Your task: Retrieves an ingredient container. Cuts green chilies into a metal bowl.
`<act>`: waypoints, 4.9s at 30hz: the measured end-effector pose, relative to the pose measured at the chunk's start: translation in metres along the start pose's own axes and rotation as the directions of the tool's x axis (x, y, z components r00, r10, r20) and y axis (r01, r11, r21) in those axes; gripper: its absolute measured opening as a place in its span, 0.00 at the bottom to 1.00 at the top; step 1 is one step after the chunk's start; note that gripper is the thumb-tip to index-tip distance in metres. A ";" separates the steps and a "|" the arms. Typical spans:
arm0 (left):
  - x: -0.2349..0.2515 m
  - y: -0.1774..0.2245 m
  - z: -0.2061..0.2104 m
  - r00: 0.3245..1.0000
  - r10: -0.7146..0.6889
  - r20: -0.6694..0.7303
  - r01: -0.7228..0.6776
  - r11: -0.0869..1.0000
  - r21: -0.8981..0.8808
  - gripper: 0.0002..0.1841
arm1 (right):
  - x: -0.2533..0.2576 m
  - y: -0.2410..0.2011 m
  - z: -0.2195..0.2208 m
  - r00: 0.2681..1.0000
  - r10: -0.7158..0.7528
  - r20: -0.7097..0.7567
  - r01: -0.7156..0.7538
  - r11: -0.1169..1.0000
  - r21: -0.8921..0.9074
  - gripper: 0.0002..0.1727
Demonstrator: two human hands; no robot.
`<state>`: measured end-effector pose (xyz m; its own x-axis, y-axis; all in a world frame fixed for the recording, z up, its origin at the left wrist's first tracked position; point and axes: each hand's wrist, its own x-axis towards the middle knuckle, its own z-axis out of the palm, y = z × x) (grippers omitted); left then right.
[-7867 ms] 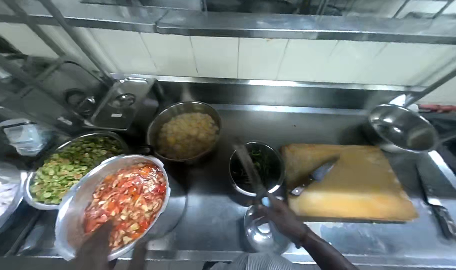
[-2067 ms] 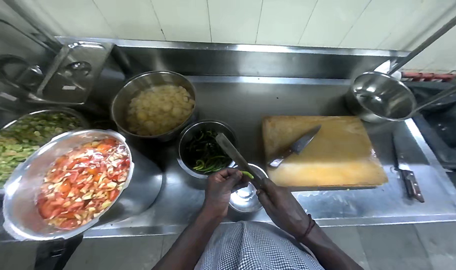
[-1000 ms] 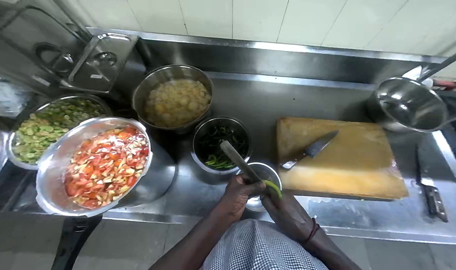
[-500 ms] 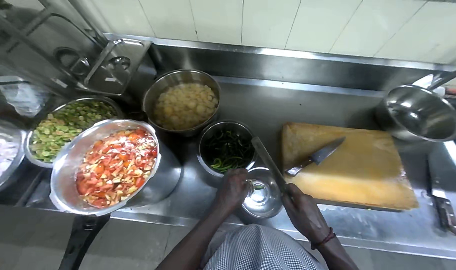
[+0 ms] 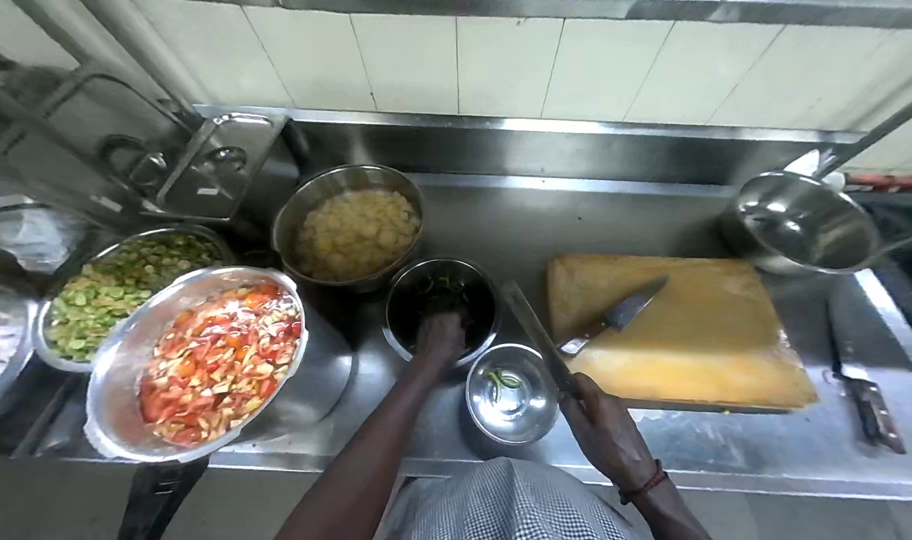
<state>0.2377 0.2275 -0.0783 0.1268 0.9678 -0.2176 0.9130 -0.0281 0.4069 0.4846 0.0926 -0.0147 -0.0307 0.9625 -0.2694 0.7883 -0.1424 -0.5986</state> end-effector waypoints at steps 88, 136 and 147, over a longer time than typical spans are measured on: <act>-0.103 0.054 -0.012 0.966 -0.057 0.250 0.232 -0.221 -0.947 0.05 | 0.003 -0.027 0.002 0.967 -0.126 0.221 0.123 0.992 0.029 0.15; -0.098 0.058 -0.010 0.987 0.128 0.096 0.030 0.442 -0.897 0.06 | 0.024 -0.011 0.008 0.972 0.061 0.229 -0.193 0.762 0.618 0.20; -0.105 0.057 0.014 0.917 0.287 -0.278 -0.384 0.824 -0.417 0.06 | 0.023 -0.017 0.015 0.894 0.024 0.447 -0.380 0.569 0.729 0.25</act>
<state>0.2817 0.1210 -0.0452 0.2703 0.9487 0.1640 0.5421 -0.2907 0.7884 0.4614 0.1131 -0.0224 -0.2830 0.7542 -0.5926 0.0120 -0.6150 -0.7884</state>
